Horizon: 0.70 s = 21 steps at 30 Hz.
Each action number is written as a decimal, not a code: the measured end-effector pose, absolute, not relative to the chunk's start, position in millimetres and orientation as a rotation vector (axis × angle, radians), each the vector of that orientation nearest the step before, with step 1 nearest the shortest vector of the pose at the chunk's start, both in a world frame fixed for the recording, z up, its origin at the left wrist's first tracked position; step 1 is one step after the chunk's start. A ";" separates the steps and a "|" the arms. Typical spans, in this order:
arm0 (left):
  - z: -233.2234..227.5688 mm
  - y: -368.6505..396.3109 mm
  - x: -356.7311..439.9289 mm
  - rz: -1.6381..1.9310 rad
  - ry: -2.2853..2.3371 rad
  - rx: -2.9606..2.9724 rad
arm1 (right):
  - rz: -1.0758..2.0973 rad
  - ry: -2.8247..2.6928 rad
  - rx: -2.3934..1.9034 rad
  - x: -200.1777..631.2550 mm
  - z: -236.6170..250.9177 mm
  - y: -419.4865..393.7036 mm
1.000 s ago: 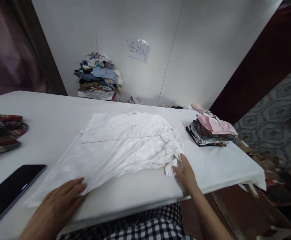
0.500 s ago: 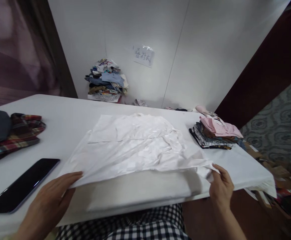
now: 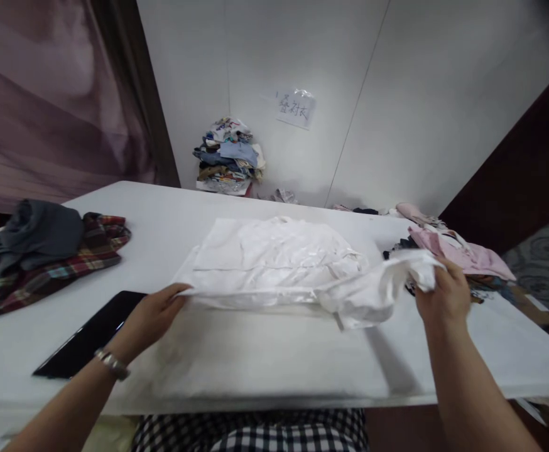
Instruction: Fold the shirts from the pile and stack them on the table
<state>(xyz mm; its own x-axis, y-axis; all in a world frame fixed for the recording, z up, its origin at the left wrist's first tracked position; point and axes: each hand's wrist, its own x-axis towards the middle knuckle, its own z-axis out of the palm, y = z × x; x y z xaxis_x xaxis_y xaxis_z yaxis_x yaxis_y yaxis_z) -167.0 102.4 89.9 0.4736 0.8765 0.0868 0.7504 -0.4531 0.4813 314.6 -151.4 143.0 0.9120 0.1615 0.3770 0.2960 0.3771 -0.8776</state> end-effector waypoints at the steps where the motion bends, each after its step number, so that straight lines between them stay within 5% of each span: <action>1: 95.9 115.9 -156.9 0.451 1.363 2.363 | -0.060 -0.469 -1.160 323.7 154.7 -127.2; 6: 114.3 184.7 -93.8 0.310 1.398 2.550 | 0.076 -0.493 -1.244 362.9 197.9 -14.7; 11: 105.5 214.8 -50.7 0.225 1.521 2.574 | 0.286 -0.614 -1.568 365.4 178.9 30.7; 21: 51.0 153.8 -132.0 0.445 1.399 2.692 | 0.168 -0.973 -2.091 298.1 31.8 -120.8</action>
<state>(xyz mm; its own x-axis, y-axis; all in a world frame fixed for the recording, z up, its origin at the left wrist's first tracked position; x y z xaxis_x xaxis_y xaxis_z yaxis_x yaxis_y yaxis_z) -132.0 153.8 51.0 0.5422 0.8109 0.2199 0.7891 -0.5814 0.1983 298.1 -120.8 31.8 0.6944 0.6911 0.2004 0.5840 -0.3786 -0.7180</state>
